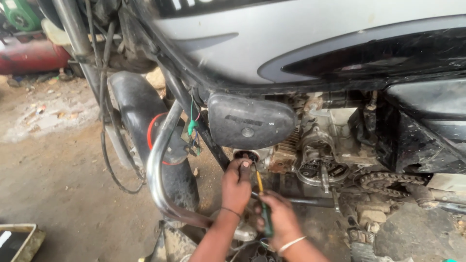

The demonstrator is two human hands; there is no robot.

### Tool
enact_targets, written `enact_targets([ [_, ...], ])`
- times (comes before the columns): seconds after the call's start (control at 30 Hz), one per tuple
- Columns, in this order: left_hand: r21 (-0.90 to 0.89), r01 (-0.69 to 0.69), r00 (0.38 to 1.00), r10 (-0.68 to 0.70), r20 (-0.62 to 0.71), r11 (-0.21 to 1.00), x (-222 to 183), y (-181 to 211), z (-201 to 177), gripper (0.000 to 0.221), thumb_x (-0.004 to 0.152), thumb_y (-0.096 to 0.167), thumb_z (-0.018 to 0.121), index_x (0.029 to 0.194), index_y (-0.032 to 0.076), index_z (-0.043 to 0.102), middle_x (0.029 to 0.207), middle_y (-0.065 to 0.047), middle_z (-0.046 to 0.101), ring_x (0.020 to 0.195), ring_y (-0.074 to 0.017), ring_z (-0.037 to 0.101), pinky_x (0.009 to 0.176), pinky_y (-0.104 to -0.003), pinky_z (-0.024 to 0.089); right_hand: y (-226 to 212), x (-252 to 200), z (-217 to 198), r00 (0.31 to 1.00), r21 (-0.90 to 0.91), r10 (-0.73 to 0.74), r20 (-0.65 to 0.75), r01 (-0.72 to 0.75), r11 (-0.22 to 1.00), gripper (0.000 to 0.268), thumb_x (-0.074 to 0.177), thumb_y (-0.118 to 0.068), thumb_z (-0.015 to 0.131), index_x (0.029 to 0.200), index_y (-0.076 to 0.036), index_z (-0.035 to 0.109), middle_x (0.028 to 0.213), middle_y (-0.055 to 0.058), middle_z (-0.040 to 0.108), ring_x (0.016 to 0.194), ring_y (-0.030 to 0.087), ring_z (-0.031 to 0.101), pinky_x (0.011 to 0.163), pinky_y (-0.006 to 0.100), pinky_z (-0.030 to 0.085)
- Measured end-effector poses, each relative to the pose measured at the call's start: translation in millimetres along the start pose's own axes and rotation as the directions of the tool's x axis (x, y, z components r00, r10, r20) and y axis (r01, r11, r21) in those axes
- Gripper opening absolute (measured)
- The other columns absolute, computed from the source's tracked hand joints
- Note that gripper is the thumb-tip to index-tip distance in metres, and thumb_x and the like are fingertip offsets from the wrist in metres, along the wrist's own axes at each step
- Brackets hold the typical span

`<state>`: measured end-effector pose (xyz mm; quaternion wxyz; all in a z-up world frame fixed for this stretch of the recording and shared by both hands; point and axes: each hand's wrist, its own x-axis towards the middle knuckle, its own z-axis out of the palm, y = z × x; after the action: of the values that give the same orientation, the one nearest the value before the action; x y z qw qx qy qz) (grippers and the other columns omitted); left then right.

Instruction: Dismantling and repairing various components of a motorcycle engine using hand tools.

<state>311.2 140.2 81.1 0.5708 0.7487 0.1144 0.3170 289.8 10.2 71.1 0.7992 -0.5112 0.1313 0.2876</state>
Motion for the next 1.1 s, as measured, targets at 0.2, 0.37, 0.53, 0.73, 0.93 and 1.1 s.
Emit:
enact_targets([
  [0.2, -0.006, 0.019, 1.000, -0.019, 0.018, 1.000, -4, -6, -1, 0.018, 0.099, 0.015, 0.058, 0.103, 0.002, 0.070, 0.098, -0.015, 0.076, 0.090, -0.0242, 0.073, 0.084, -0.035, 0.055, 29, 11, 13, 0.999, 0.299, 0.010, 0.046, -0.023, 0.954, 0.014, 0.091, -0.022, 0.059, 0.093, -0.009, 0.056, 0.062, 0.005, 0.055, 0.043, 0.017, 0.046, 0.039, 0.032, 0.036],
  [0.37, -0.135, 0.036, 0.996, -0.024, 0.088, 0.990, 5, -14, 6, 0.018, 0.100, 0.014, 0.058, 0.103, 0.001, 0.069, 0.101, -0.014, 0.076, 0.096, -0.0216, 0.069, 0.089, -0.033, 0.053, 6, 2, 14, 1.000, 0.311, 0.012, 0.028, -0.020, 0.950, 0.019, 0.092, -0.025, 0.059, 0.086, -0.008, 0.055, 0.060, 0.006, 0.054, 0.042, 0.017, 0.045, 0.039, 0.032, 0.036],
  [0.53, -0.040, 0.023, 0.997, -0.020, 0.075, 0.999, 7, -9, 5, 0.018, 0.099, 0.016, 0.059, 0.101, 0.002, 0.070, 0.098, -0.011, 0.076, 0.094, -0.0187, 0.070, 0.089, -0.032, 0.054, 30, 18, 25, 0.996, 0.400, 0.067, -0.056, -0.039, 0.916, 0.026, 0.092, -0.030, 0.059, 0.079, -0.008, 0.055, 0.057, 0.006, 0.051, 0.041, 0.019, 0.045, 0.040, 0.033, 0.034],
  [0.73, -0.171, 0.115, 0.988, -0.094, 0.126, 0.979, 13, -11, 2, 0.020, 0.099, 0.017, 0.060, 0.105, 0.002, 0.071, 0.101, -0.009, 0.076, 0.097, -0.0184, 0.068, 0.091, -0.031, 0.052, 32, 16, 22, 0.999, 0.439, 0.024, 0.049, -0.043, 0.898, 0.024, 0.093, -0.030, 0.059, 0.086, -0.008, 0.054, 0.060, 0.006, 0.051, 0.043, 0.019, 0.045, 0.040, 0.033, 0.035],
  [0.93, -0.240, 0.152, 0.983, -0.122, 0.135, 0.959, 14, -11, -1, 0.021, 0.098, 0.018, 0.061, 0.106, 0.003, 0.073, 0.104, -0.007, 0.077, 0.101, -0.0172, 0.067, 0.094, -0.030, 0.051, 14, 2, 6, 0.986, 0.388, 0.037, 0.165, -0.099, 0.916, 0.019, 0.094, -0.023, 0.054, 0.104, -0.009, 0.061, 0.064, 0.004, 0.052, 0.047, 0.016, 0.043, 0.042, 0.030, 0.032],
  [1.1, -0.337, 0.330, 0.941, -0.279, 0.192, 0.882, 11, 14, -5, 0.025, 0.099, 0.018, 0.061, 0.113, 0.002, 0.072, 0.109, -0.008, 0.075, 0.102, -0.0184, 0.067, 0.093, -0.032, 0.051, 13, -2, 10, 0.989, 0.369, 0.034, 0.144, -0.086, 0.926, 0.022, 0.095, -0.024, 0.053, 0.109, -0.008, 0.062, 0.065, 0.004, 0.052, 0.047, 0.016, 0.042, 0.042, 0.031, 0.033],
])
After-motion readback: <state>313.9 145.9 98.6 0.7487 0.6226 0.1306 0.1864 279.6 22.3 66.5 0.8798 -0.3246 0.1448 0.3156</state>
